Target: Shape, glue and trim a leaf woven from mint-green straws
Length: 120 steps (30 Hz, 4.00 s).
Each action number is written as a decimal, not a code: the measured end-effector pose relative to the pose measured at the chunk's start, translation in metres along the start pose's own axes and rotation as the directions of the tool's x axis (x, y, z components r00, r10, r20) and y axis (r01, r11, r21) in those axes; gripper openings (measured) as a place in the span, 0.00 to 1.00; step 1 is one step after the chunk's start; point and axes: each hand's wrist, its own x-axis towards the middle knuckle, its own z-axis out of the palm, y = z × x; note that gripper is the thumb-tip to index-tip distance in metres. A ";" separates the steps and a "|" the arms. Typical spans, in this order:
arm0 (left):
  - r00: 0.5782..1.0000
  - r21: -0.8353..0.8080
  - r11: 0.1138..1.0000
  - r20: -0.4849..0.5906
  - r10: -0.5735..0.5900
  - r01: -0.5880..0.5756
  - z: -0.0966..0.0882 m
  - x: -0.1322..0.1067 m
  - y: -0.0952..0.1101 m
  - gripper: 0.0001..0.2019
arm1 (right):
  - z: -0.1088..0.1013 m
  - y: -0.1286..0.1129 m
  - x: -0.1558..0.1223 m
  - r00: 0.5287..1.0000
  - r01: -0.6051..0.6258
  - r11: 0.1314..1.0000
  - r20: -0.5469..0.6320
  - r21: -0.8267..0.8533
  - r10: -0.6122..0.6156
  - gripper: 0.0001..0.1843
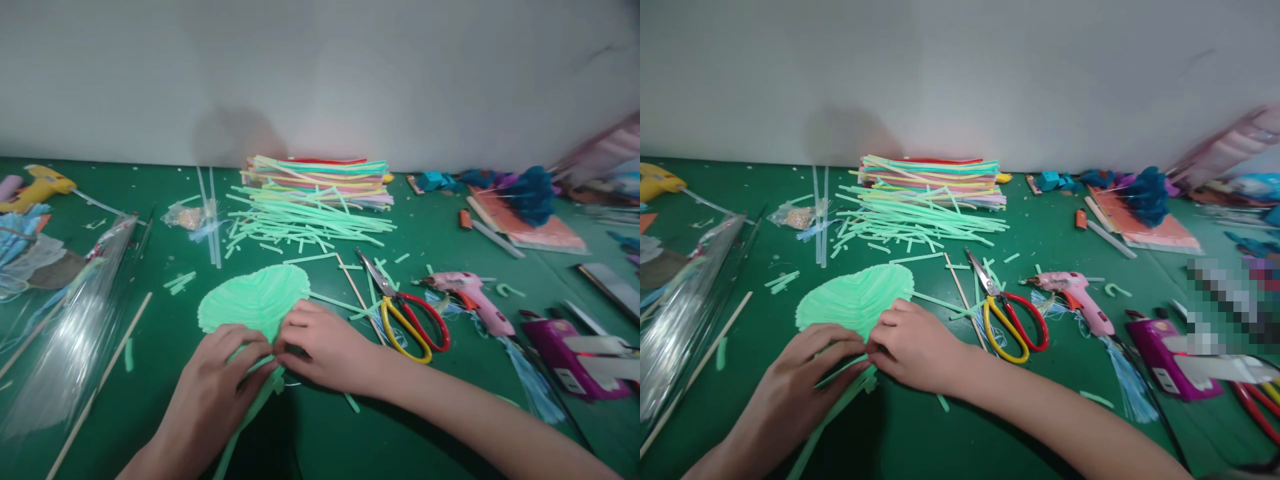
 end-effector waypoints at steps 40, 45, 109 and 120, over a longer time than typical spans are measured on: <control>0.990 -0.009 0.992 0.068 0.123 -0.123 -0.011 -0.004 -0.009 0.12 | -0.018 0.021 -0.034 0.962 -0.150 0.973 -0.202 0.177 0.185 0.03; 0.949 0.124 0.950 0.172 0.262 -0.285 -0.007 -0.004 -0.004 0.17 | -0.015 0.019 -0.043 0.922 -0.284 0.946 -0.226 0.159 0.314 0.05; 0.158 -0.620 -0.313 0.586 -0.795 0.720 -0.033 0.045 -0.016 0.19 | -0.001 0.011 -0.048 0.789 -0.389 0.765 -0.244 0.513 0.564 0.06; 0.252 -0.741 -0.335 0.556 -0.792 0.583 -0.036 0.038 -0.024 0.22 | -0.009 0.009 -0.042 0.684 -0.253 0.275 -0.029 0.927 0.729 0.19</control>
